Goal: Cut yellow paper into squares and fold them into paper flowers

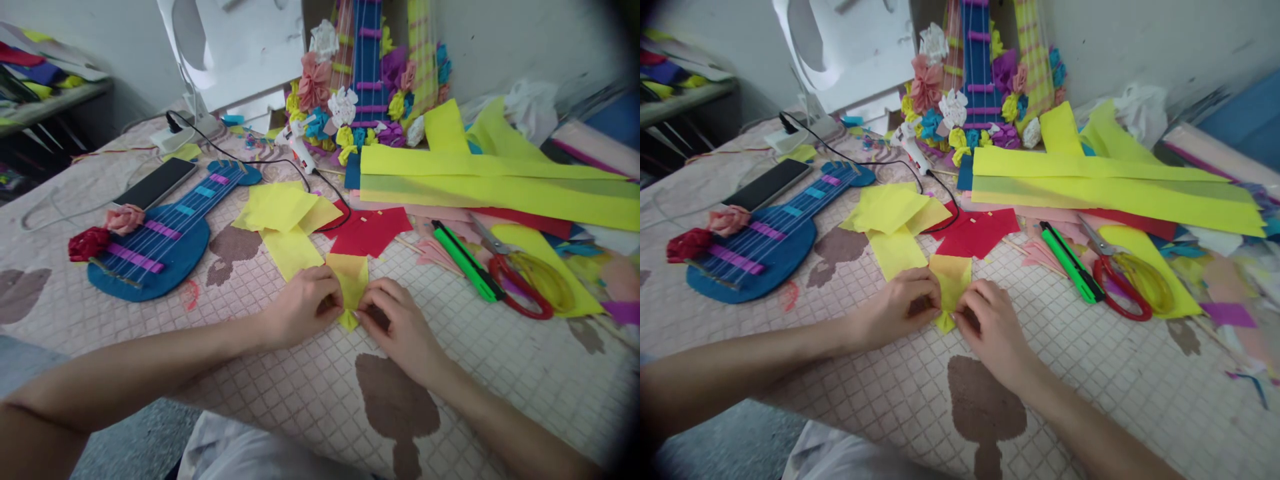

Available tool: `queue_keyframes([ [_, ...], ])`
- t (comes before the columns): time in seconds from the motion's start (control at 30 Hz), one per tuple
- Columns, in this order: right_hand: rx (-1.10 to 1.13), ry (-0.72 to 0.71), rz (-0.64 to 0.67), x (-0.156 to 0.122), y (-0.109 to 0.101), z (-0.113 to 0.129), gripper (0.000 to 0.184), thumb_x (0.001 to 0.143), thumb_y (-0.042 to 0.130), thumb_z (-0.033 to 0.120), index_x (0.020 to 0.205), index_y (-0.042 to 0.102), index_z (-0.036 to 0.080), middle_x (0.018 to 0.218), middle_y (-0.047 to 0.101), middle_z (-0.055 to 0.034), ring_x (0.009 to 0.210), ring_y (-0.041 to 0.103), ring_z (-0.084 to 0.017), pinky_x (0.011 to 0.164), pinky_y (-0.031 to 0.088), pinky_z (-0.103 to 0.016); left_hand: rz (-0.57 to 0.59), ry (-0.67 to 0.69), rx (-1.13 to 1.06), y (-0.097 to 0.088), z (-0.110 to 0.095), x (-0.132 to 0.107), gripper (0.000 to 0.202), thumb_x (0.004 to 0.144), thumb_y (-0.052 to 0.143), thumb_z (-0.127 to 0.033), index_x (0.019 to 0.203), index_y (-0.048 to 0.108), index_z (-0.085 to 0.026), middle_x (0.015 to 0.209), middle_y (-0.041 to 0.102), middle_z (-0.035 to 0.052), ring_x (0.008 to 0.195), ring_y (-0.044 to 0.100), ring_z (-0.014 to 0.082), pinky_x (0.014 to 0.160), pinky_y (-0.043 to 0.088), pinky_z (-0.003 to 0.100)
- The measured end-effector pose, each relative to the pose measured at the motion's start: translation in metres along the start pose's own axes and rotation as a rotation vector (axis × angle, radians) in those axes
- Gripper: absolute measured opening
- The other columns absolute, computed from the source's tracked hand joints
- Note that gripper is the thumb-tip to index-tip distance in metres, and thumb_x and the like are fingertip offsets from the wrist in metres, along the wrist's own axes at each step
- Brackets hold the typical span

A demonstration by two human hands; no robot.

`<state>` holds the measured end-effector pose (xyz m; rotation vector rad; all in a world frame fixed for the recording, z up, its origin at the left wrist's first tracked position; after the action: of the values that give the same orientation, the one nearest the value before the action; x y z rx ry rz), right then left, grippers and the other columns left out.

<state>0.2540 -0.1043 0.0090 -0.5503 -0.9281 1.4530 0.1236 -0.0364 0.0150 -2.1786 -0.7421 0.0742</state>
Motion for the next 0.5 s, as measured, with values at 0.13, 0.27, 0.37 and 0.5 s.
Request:
queue_keyframes([
  [0.13,-0.012,-0.005,-0.004,-0.0008,0.0010,0.0000,0.010,0.081,0.054,0.012,0.078,0.050,0.020,0.085,0.052,-0.0049,0.083,0.050,-0.021,0.074,0.042,-0.037,-0.019,0.002,0.008,0.0010,-0.0012,-0.0002,0.008,0.075,0.054,-0.008,0.070,0.057,-0.013,0.075,0.055,0.0031,0.073,0.051,0.0133,0.067,0.042,0.025],
  [0.27,-0.017,-0.009,-0.009,-0.0012,0.0009,0.0006,0.010,0.081,0.054,0.012,0.078,0.049,0.021,0.085,0.052,-0.0050,0.082,0.050,-0.021,0.073,0.042,-0.037,-0.043,0.000,0.028,0.0014,-0.0019,-0.0008,0.008,0.075,0.053,-0.008,0.070,0.056,-0.014,0.075,0.055,0.0029,0.072,0.051,0.0129,0.066,0.042,0.025],
  [0.37,-0.017,-0.013,-0.011,-0.0013,0.0009,0.0009,0.010,0.081,0.054,0.012,0.079,0.049,0.021,0.085,0.053,-0.0049,0.082,0.050,-0.020,0.073,0.042,-0.037,-0.046,-0.002,0.046,0.0026,-0.0017,-0.0017,0.007,0.075,0.053,-0.008,0.072,0.056,-0.014,0.078,0.056,0.0033,0.074,0.051,0.0133,0.068,0.042,0.026],
  [0.5,-0.027,-0.010,-0.012,-0.0014,0.0012,0.0001,0.009,0.081,0.054,0.013,0.078,0.050,0.021,0.086,0.053,-0.0050,0.083,0.051,-0.021,0.073,0.042,-0.037,-0.044,-0.006,0.061,0.0034,-0.0023,-0.0021,0.007,0.075,0.053,-0.008,0.072,0.056,-0.014,0.078,0.055,0.0032,0.075,0.051,0.0137,0.069,0.042,0.027],
])
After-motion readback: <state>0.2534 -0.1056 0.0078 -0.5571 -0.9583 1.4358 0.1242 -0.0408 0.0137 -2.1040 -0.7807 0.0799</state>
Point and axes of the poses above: each hand's wrist, its own x-axis towards the middle knuckle, its own y-axis out of the palm, z = x × y, the point moved 5 cm from there along x, towards the middle knuckle
